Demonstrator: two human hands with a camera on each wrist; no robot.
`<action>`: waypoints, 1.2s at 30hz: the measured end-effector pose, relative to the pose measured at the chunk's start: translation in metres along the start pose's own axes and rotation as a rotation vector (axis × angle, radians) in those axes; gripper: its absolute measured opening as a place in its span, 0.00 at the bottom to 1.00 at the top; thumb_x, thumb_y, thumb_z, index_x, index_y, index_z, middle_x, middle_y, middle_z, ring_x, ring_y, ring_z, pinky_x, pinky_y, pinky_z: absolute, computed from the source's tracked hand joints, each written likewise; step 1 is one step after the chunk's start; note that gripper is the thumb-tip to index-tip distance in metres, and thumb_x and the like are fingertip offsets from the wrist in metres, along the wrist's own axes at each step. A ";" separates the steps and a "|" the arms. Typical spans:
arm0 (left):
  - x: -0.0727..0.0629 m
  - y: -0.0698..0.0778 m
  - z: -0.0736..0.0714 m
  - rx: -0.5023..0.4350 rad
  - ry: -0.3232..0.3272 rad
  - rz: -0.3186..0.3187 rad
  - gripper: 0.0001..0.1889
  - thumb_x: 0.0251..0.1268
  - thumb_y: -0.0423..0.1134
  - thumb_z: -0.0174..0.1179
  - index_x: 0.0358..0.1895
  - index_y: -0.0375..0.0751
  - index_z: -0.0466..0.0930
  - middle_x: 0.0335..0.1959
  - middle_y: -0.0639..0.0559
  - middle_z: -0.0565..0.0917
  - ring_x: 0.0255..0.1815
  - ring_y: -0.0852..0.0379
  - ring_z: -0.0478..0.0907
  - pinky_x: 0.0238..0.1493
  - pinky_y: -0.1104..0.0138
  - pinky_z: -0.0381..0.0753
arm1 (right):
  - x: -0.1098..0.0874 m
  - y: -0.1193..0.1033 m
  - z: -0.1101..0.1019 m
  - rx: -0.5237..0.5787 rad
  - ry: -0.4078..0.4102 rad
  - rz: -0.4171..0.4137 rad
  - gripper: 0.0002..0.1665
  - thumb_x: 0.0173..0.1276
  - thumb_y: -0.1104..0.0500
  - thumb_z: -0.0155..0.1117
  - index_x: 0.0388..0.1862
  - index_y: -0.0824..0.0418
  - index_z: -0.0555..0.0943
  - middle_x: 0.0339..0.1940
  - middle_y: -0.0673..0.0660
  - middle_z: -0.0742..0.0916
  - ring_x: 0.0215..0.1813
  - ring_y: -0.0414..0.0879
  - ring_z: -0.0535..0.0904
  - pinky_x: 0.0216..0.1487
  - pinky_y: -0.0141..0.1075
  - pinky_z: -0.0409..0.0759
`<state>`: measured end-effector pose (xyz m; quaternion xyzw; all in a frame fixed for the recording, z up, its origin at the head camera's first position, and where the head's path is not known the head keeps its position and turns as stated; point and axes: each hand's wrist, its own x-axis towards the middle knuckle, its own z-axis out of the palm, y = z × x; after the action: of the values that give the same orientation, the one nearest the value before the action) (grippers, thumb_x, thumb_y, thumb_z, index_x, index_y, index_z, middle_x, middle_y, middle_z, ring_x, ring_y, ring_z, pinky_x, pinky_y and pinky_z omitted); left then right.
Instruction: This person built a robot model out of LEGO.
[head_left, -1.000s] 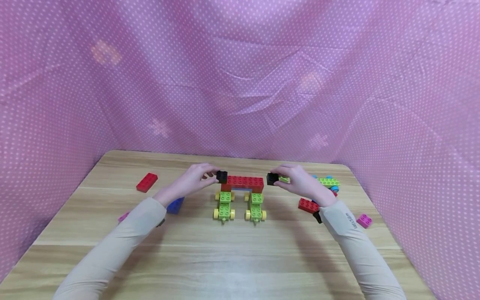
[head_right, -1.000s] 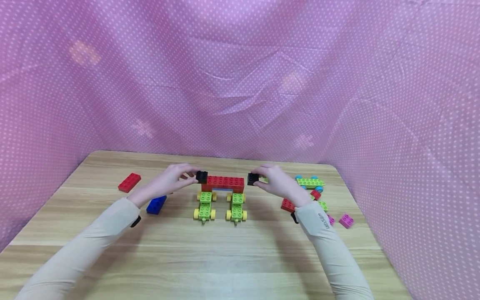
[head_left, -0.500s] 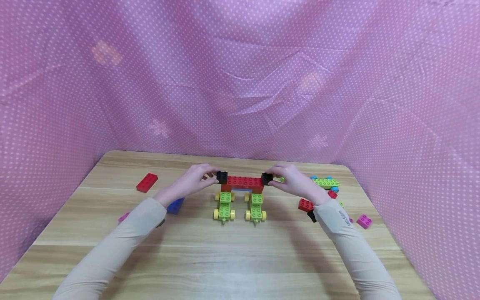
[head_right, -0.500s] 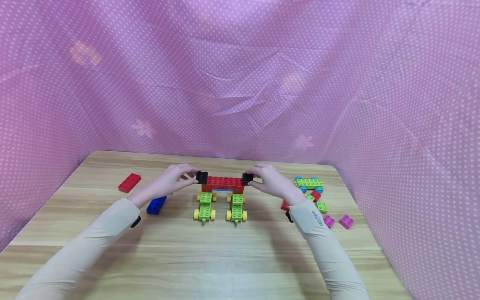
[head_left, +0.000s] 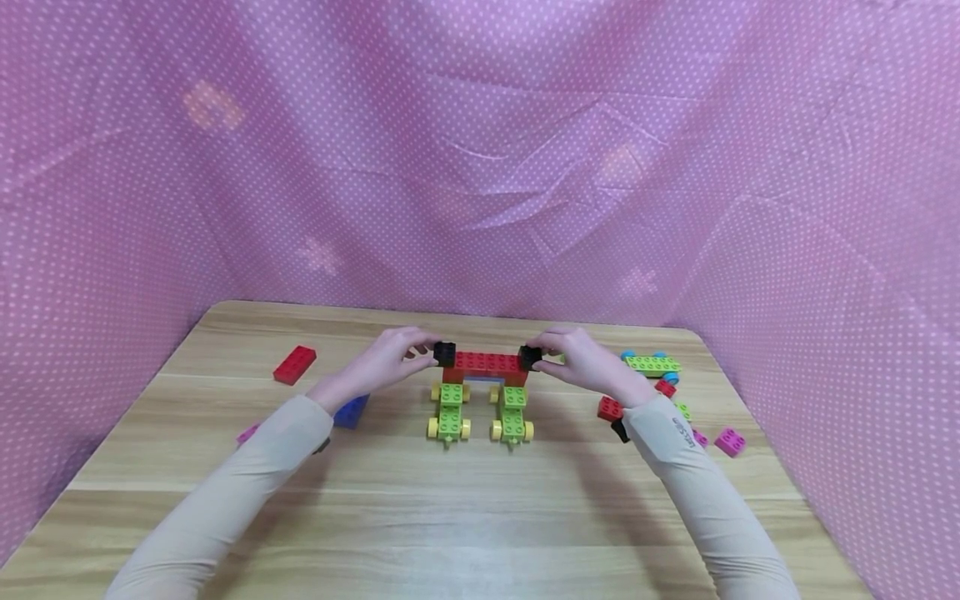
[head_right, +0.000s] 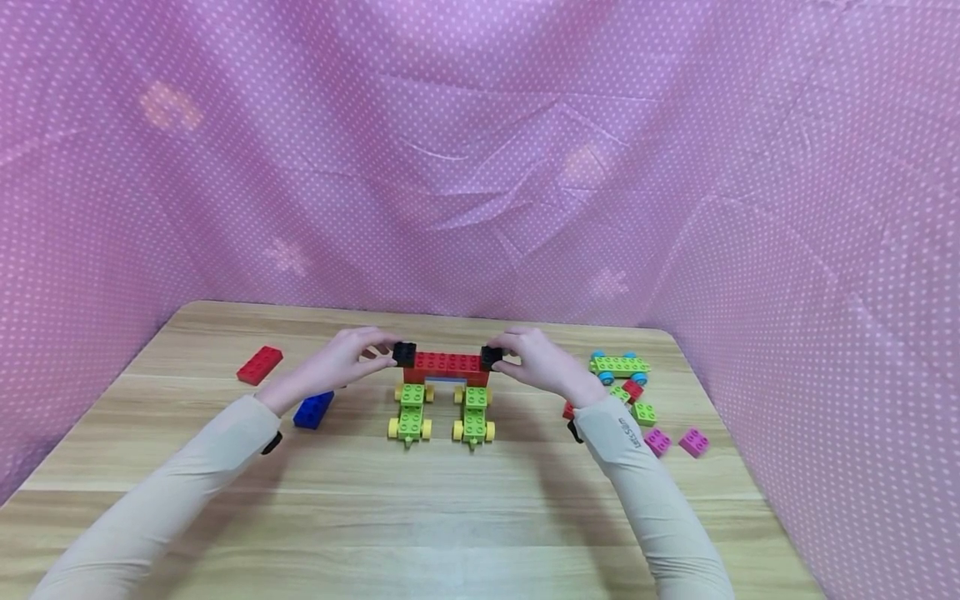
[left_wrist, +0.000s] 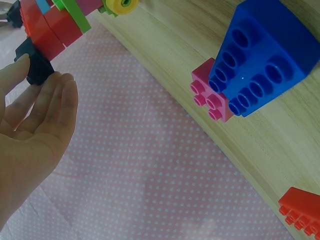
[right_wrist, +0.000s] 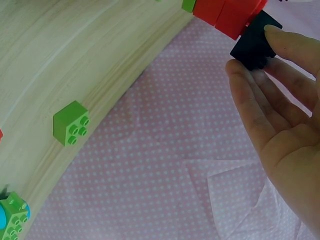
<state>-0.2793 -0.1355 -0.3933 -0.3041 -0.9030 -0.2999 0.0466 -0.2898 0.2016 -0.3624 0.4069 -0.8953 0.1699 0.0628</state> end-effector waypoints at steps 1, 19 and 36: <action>0.000 0.000 0.000 0.000 0.001 0.001 0.21 0.69 0.38 0.62 0.61 0.32 0.77 0.55 0.39 0.84 0.51 0.47 0.84 0.52 0.56 0.87 | 0.001 0.000 0.000 -0.002 -0.002 -0.001 0.18 0.67 0.60 0.68 0.54 0.65 0.83 0.49 0.60 0.89 0.47 0.50 0.86 0.47 0.42 0.88; 0.001 -0.001 0.000 0.006 0.007 0.028 0.21 0.68 0.38 0.62 0.60 0.31 0.77 0.53 0.38 0.85 0.49 0.46 0.84 0.52 0.57 0.87 | 0.005 0.001 0.002 -0.005 -0.005 -0.015 0.17 0.65 0.62 0.70 0.51 0.67 0.84 0.46 0.61 0.89 0.44 0.51 0.87 0.45 0.41 0.88; 0.002 -0.002 0.002 0.010 0.013 0.020 0.21 0.68 0.38 0.62 0.60 0.32 0.78 0.53 0.39 0.85 0.49 0.48 0.85 0.52 0.57 0.87 | 0.008 -0.003 0.001 -0.069 0.004 -0.046 0.12 0.62 0.64 0.72 0.45 0.66 0.85 0.41 0.59 0.89 0.43 0.49 0.86 0.45 0.41 0.88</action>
<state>-0.2817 -0.1344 -0.3949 -0.3111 -0.9009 -0.2971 0.0572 -0.2926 0.1932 -0.3608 0.4247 -0.8909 0.1385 0.0826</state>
